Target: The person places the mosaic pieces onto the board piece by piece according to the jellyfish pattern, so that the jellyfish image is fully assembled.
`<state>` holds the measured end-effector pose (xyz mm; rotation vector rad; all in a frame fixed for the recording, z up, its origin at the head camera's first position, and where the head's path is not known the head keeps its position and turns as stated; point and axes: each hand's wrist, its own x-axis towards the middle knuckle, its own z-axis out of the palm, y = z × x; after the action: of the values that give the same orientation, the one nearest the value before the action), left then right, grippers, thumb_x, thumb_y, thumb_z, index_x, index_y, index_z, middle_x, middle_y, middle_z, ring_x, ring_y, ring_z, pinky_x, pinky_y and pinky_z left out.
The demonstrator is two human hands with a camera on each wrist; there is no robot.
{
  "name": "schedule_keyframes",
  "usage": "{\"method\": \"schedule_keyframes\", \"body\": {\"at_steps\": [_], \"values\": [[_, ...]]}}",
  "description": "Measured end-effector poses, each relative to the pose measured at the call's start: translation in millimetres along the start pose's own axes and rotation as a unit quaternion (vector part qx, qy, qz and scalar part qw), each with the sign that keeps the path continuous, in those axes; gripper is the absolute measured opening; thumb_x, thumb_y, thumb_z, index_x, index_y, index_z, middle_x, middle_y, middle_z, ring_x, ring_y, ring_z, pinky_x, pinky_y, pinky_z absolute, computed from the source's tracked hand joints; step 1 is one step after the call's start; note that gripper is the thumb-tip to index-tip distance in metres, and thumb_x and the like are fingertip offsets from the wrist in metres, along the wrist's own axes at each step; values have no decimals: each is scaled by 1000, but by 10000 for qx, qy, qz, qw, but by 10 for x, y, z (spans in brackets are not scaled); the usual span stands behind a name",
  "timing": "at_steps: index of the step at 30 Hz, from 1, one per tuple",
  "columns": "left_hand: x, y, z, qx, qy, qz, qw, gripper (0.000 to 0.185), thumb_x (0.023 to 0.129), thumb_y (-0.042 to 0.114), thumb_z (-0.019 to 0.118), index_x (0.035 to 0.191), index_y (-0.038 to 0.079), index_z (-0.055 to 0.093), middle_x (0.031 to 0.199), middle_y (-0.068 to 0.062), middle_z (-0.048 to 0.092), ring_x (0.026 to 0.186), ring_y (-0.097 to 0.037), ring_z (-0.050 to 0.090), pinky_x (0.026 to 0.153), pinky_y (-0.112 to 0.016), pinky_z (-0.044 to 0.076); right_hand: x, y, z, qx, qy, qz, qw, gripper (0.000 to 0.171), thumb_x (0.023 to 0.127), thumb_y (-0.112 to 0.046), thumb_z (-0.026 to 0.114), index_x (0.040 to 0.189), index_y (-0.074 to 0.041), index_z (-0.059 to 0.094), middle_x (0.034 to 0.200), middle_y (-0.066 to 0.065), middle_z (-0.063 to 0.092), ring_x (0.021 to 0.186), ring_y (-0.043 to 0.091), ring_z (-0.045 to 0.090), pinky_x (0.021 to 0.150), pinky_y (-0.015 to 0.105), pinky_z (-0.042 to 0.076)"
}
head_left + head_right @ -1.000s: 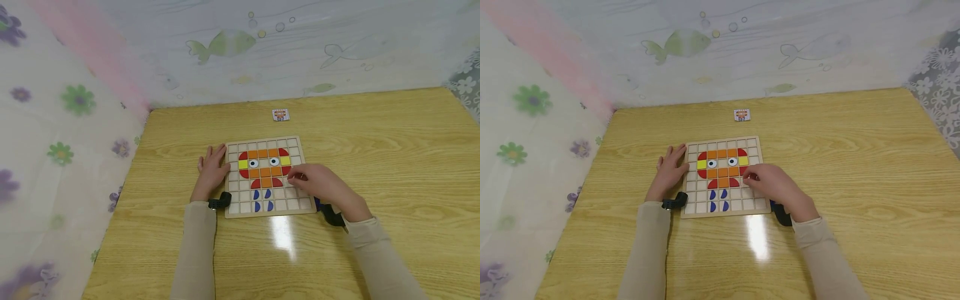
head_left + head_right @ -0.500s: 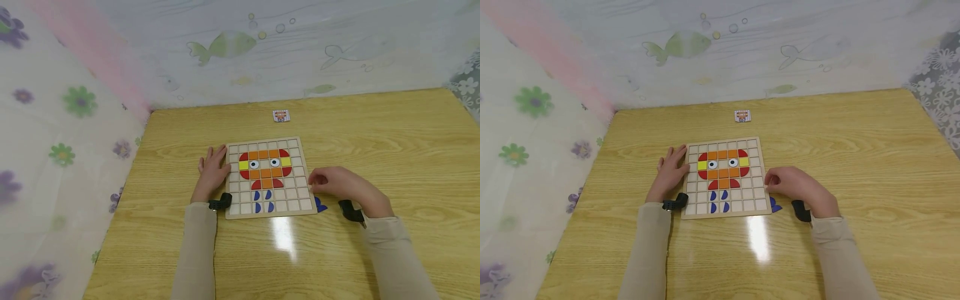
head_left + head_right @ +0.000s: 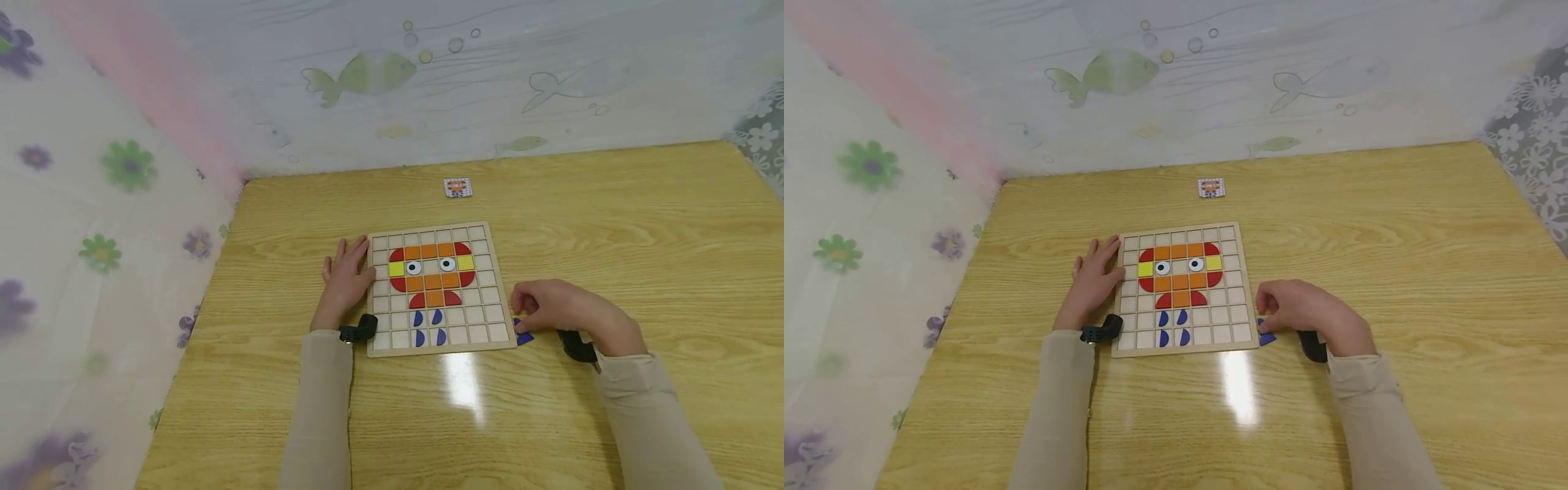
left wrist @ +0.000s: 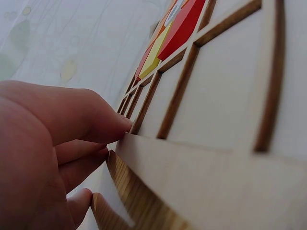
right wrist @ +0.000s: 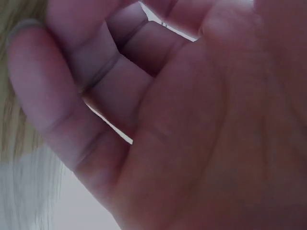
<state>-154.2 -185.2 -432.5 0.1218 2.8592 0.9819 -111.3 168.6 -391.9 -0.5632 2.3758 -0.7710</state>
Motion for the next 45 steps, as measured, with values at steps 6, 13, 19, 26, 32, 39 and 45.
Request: {"method": "schedule_keyframes", "body": {"at_steps": [6,13,19,26,32,39,45], "values": [[0,-2,-7,-18,9,2,10000,57,86,21,47,140,17,31,145,7,23,135,-21,-1,100,-47,-8,-5,-8,-29,-257,155,16,9995,17,77,-21,69,87,-12,58,68,-2,47,61,12,43,57,28,35],[-10,12,-22,-55,-16,32,10000,57,86,20,47,140,16,32,145,5,23,135,-22,-1,100,-48,-8,2,-69,-10,-629,494,124,9967,16,76,-22,69,86,-12,60,68,-4,49,63,12,44,60,28,36],[-2,17,-28,-27,-46,-4,10000,57,86,21,48,140,16,31,145,5,23,135,-22,-1,100,-49,-7,22,-98,-3,-870,607,171,9942,11,76,-13,66,85,-10,61,73,-3,53,67,14,45,62,30,38],[3,15,-28,-17,-47,7,10000,57,86,21,47,140,16,32,145,5,23,135,-22,-1,100,-48,-7,41,-147,4,-1186,1005,281,9875,14,75,-3,62,88,-6,64,78,2,54,69,18,46,64,35,40],[-5,6,-15,3,-45,15,10000,57,86,22,47,140,16,32,145,6,23,135,-22,-1,100,-49,-7,36,-136,22,-1366,1225,343,9824,12,76,-4,61,87,-8,63,79,3,53,67,17,46,63,34,39],[-2,0,-9,-7,-42,8,10000,56,86,23,48,140,16,32,145,5,23,135,-22,0,100,-49,-7,65,-115,31,-1338,1408,480,9798,16,78,-7,59,93,-4,63,84,7,56,72,20,50,67,38,42],[8,-7,-7,37,-36,-1,10000,56,86,24,47,140,17,32,145,6,23,135,-21,-1,100,-49,-7,89,-76,30,-1084,1576,539,9801,16,79,-7,54,93,-2,62,88,9,55,77,22,50,72,41,41]]}}
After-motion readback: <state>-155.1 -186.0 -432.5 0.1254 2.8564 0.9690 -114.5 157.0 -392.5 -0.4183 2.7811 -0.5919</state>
